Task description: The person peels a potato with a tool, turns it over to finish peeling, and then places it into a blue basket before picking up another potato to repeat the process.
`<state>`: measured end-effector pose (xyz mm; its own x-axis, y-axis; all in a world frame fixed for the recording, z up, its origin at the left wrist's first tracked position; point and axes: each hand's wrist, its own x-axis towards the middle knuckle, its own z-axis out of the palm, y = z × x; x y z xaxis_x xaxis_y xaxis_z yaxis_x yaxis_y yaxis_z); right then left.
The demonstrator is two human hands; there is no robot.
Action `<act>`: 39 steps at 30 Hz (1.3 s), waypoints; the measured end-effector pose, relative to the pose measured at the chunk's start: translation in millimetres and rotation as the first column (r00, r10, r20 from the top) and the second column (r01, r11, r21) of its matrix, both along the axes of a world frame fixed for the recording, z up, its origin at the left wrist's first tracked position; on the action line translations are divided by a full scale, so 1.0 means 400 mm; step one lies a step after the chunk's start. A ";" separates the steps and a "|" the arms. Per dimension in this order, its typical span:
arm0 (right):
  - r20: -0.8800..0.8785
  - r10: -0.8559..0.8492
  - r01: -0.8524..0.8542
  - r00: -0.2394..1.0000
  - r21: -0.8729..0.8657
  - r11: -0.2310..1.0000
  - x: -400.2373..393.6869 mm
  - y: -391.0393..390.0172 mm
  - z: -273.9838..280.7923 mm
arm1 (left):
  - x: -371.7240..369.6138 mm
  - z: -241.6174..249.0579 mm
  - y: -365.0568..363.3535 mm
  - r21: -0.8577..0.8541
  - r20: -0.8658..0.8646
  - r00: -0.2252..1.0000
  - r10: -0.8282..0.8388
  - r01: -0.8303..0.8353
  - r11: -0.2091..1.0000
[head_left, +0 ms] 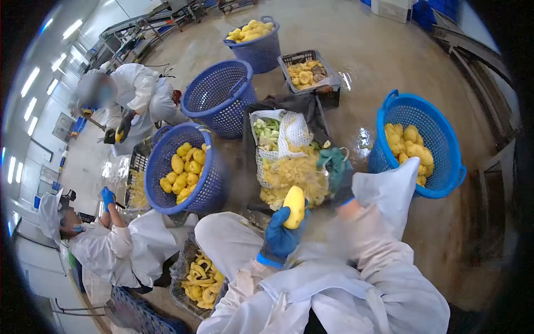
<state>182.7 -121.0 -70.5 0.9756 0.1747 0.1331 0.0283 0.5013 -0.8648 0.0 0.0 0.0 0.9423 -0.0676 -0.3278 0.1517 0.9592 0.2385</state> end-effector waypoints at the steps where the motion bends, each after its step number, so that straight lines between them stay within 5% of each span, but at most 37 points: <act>1: 0.068 0.031 -0.024 0.997 -0.096 0.995 -0.012 -0.007 0.030 | 0.007 0.011 -0.005 -0.037 -0.034 0.999 0.025 -0.026 0.999; 3: 0.056 0.155 -0.130 0.986 -0.311 0.941 -0.098 -0.118 0.115 | -0.001 -0.013 -0.108 -0.188 -0.091 0.995 0.044 -0.060 0.980; 5: -0.073 0.286 -0.295 0.955 -0.296 0.909 -0.230 -0.060 0.200 | -0.027 -0.016 -0.102 -0.180 -0.118 0.992 0.040 -0.061 0.982; 6: 0.207 0.215 -0.141 0.954 -0.320 0.937 -0.179 -0.081 0.129 | -0.027 0.001 -0.121 -0.147 -0.066 0.997 0.046 -0.055 0.988; 9: -0.156 -0.078 0.096 0.985 0.114 0.989 -0.073 -0.084 0.068 | -0.040 0.026 -0.073 -0.081 -0.139 0.990 0.025 -0.037 0.996; 10: -0.198 0.026 0.001 0.980 0.133 0.991 -0.071 -0.081 0.080 | -0.020 0.026 -0.067 -0.106 -0.116 0.992 0.048 -0.061 0.992; 11: 0.080 0.024 -0.021 0.997 -0.042 0.999 -0.085 -0.077 0.085 | 0.000 0.022 -0.071 -0.141 -0.093 0.993 0.072 -0.085 0.986; 13: 0.561 0.148 0.083 0.814 -0.366 0.927 -0.168 -0.026 0.187 | 0.013 0.014 -0.079 -0.182 -0.061 0.996 0.070 -0.080 0.980; 14: -0.044 0.158 -0.162 0.986 -0.138 0.977 -0.175 -0.007 0.159 | 0.016 0.009 -0.076 -0.186 -0.042 0.998 0.047 -0.054 0.981; 17: 0.089 -0.168 0.177 0.982 -0.116 0.977 -0.017 -0.053 0.013 | 0.012 0.012 -0.052 -0.093 -0.105 0.990 0.091 -0.101 0.990; 18: -0.234 0.017 0.061 0.972 0.321 0.945 0.028 -0.079 -0.035 | 0.008 0.009 -0.038 -0.079 -0.095 0.992 0.086 -0.093 0.992; 20: -0.024 -0.004 0.006 1.000 0.118 0.993 -0.039 -0.034 0.053 | 0.012 0.003 -0.031 -0.098 -0.095 0.992 0.084 -0.093 0.991; 22: 0.096 0.161 -0.150 0.982 -0.105 0.983 -0.128 -0.012 0.139 | 0.024 -0.002 -0.041 -0.154 -0.103 0.991 0.090 -0.105 0.982; 25: 0.407 -0.024 0.255 0.913 -0.525 0.812 -0.062 -0.043 0.075 | 0.013 0.000 -0.040 -0.105 -0.053 0.999 -0.004 -0.001 0.994; 26: -0.095 -0.094 0.104 0.991 0.101 0.989 -0.010 -0.032 0.016 | 0.010 0.003 -0.033 -0.075 -0.039 0.999 0.019 -0.022 0.997; 29: -0.007 -0.009 0.009 1.000 -0.004 1.000 -0.058 -0.041 0.097 | 0.000 0.014 -0.036 -0.006 -0.016 0.997 0.074 -0.074 0.997; 30: 0.178 -0.016 0.079 0.984 -0.350 0.934 -0.105 -0.029 0.113 | 0.012 0.034 -0.045 0.013 -0.011 0.996 0.086 -0.086 0.996; 31: 0.149 0.070 -0.016 0.986 -0.335 0.942 -0.128 -0.016 0.145 | 0.023 0.045 -0.052 0.035 -0.001 0.995 0.096 -0.096 0.995; 33: 0.084 0.247 -0.214 0.965 -0.287 0.934 -0.166 0.002 0.190 | 0.019 0.012 -0.061 0.340 0.126 0.991 0.041 -0.082 0.937; 35: -0.050 0.094 -0.098 0.994 -0.068 0.993 -0.092 -0.009 0.127 | -0.002 0.004 -0.056 0.305 0.118 0.993 0.016 -0.052 0.951; 37: -0.058 -0.122 0.122 0.991 0.009 0.992 -0.044 -0.019 0.123 | -0.013 0.020 -0.036 -0.090 0.003 1.000 -0.001 0.001 0.996; 38: -0.193 0.000 0.044 0.981 0.223 0.974 -0.042 -0.026 0.116 | -0.002 0.020 -0.029 -0.141 0.023 1.000 -0.009 0.012 0.990; 39: -0.004 -0.027 0.027 1.000 0.159 0.987 -0.078 -0.013 0.135 | 0.004 0.015 -0.028 -0.200 0.035 0.999 -0.013 0.020 0.980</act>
<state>151.6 -126.2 -16.4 0.9799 0.1247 0.1555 0.0424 0.6316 -0.7741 1.6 -11.0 5.8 0.9508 -0.1441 -0.2742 0.1629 0.9855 0.0470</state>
